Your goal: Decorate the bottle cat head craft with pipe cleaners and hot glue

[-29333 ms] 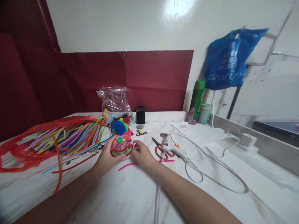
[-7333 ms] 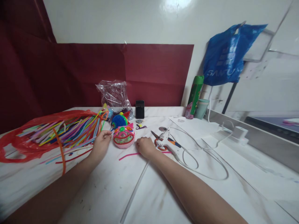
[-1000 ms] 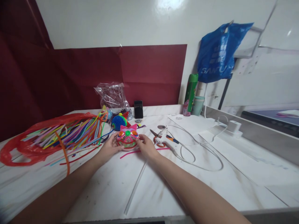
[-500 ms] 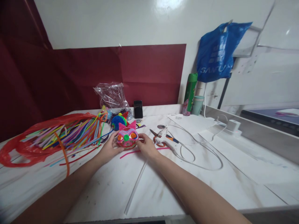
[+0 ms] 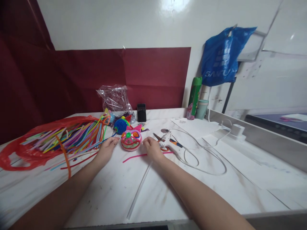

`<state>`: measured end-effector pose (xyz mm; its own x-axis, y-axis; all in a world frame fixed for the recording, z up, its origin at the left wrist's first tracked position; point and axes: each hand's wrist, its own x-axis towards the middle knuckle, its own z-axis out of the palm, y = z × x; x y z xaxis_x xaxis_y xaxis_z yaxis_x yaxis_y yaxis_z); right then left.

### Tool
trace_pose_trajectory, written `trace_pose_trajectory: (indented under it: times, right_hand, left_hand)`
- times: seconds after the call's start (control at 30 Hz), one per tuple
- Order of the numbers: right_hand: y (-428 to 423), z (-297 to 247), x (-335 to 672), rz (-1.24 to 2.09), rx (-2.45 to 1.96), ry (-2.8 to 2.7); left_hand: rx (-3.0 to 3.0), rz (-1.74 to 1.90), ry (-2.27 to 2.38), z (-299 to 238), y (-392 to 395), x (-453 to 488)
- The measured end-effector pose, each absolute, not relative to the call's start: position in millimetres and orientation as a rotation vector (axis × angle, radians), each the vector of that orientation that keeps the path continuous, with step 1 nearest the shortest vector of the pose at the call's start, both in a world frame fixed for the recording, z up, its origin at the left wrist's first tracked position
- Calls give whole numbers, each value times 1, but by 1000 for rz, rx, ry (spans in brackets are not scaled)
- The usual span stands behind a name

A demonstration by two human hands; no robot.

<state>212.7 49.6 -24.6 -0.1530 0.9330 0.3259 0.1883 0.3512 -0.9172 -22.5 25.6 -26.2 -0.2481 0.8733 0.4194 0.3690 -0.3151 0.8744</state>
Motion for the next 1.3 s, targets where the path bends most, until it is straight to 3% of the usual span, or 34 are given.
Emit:
trace_pose_trajectory:
  times: [1.0,1.3]
  right_hand:
    - [53,-39,210,719,-1082,-1755]
    - [94,6,179,592,-1098,-1821]
  left_hand:
    - [1492,1582,1607,-43,34,-15]
    - [1464,1558,1576,-44,31,-16]
